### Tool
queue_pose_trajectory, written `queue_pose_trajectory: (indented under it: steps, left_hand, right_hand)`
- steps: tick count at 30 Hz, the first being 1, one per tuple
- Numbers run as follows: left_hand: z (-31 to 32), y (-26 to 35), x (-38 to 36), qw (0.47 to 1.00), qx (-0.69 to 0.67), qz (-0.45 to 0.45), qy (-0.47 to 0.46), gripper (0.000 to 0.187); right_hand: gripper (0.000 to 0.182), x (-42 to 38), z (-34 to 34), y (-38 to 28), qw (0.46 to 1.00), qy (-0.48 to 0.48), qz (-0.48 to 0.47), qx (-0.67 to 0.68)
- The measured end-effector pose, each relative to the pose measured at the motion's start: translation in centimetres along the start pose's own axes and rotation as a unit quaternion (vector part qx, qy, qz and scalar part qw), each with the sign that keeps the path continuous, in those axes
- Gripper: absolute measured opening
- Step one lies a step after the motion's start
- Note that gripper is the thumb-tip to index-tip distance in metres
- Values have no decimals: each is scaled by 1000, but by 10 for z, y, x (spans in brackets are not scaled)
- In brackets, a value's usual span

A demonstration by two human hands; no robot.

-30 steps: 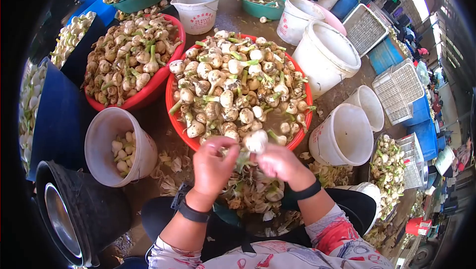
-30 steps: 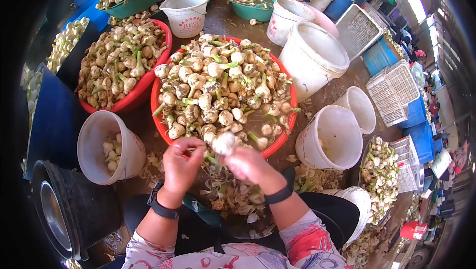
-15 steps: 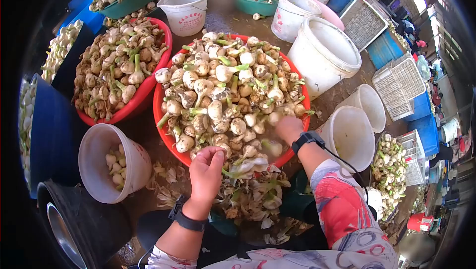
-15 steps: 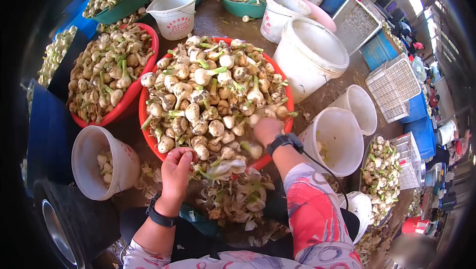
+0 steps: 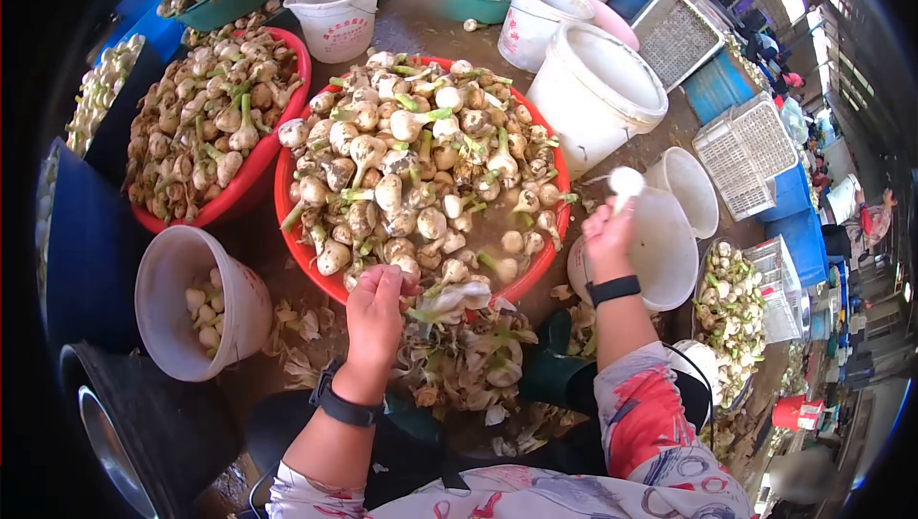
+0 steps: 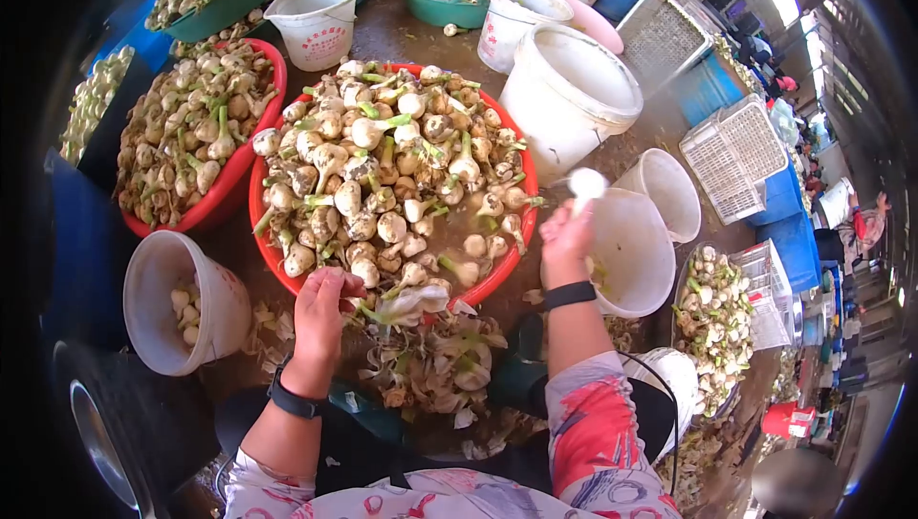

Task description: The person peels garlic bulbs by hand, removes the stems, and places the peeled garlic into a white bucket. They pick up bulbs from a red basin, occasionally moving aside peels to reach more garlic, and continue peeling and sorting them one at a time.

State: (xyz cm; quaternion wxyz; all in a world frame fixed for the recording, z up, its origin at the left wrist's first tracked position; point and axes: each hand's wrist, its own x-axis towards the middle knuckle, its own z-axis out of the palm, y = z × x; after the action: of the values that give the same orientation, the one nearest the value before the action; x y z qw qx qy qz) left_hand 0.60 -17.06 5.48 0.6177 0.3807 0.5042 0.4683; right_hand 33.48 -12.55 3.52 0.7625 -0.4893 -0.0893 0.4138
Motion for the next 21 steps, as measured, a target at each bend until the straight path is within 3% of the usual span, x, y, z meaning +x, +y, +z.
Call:
queue_pose_trajectory:
  steps: [2, 3, 4, 5, 6, 8, 10, 11, 12, 14, 15, 16, 19, 21]
  left_hand:
    - [0, 1, -4, 1000, -18, -2, 12, 25]
    - [-1, 1, -4, 1000, -19, -6, 4, 25]
    - [-1, -1, -4, 1000, -21, -3, 3, 25]
    - [-1, -3, -4, 1000, -12, 1, -10, 25]
    - [-1, -3, -3, 1000, -1, 5, -22, 24]
    - [1, 1, -7, 1000, -14, -6, -7, 24]
    - [-2, 1, -9, 999, -39, -17, 4, 23]
    - [-2, 2, -10, 998, -50, -21, 14, 23]
    - [-3, 4, -11, 997, -64, -26, 26, 23]
    - [-9, 0, -7, 998, -39, -46, 4, 21]
    - [-8, 0, -3, 998, -37, -51, 1, 20]
    - [-8, -1, 0, 998, -37, -56, 1, 19]
    - [-8, -7, 11, 995, -60, -82, -21, 19]
    - [-5, -8, 19, 989, -50, -131, -46, 25]
  right_hand:
    - [32, 2, 2, -10, 999, 39, -5, 31]
    - [26, 12, -8, 13, 983, -55, -80, -157]
    - [24, 19, -17, 42, 918, -144, -152, -336]
    - [20, 5, -10, 59, 752, -243, -315, -526]
    - [23, -11, 3, 76, 512, -317, -447, -662]
    - [31, -27, 32, 98, 493, -326, -363, -720]
    - [37, -25, 49, 123, 521, -269, -168, -793]
    - [31, -32, 58, 127, 542, -243, -119, -796]
    - [31, -31, 57, 134, 540, -252, -119, -794]
    - [22, -34, 51, 138, 478, -299, -240, -790]
    - [18, -34, 48, 133, 499, -300, -232, -779]
    - [17, -30, 48, 130, 454, -277, -175, -829]
    - [17, -28, 40, 123, 486, -252, -146, -824]
    - [19, -56, 52, 107, 630, -221, -203, -717]
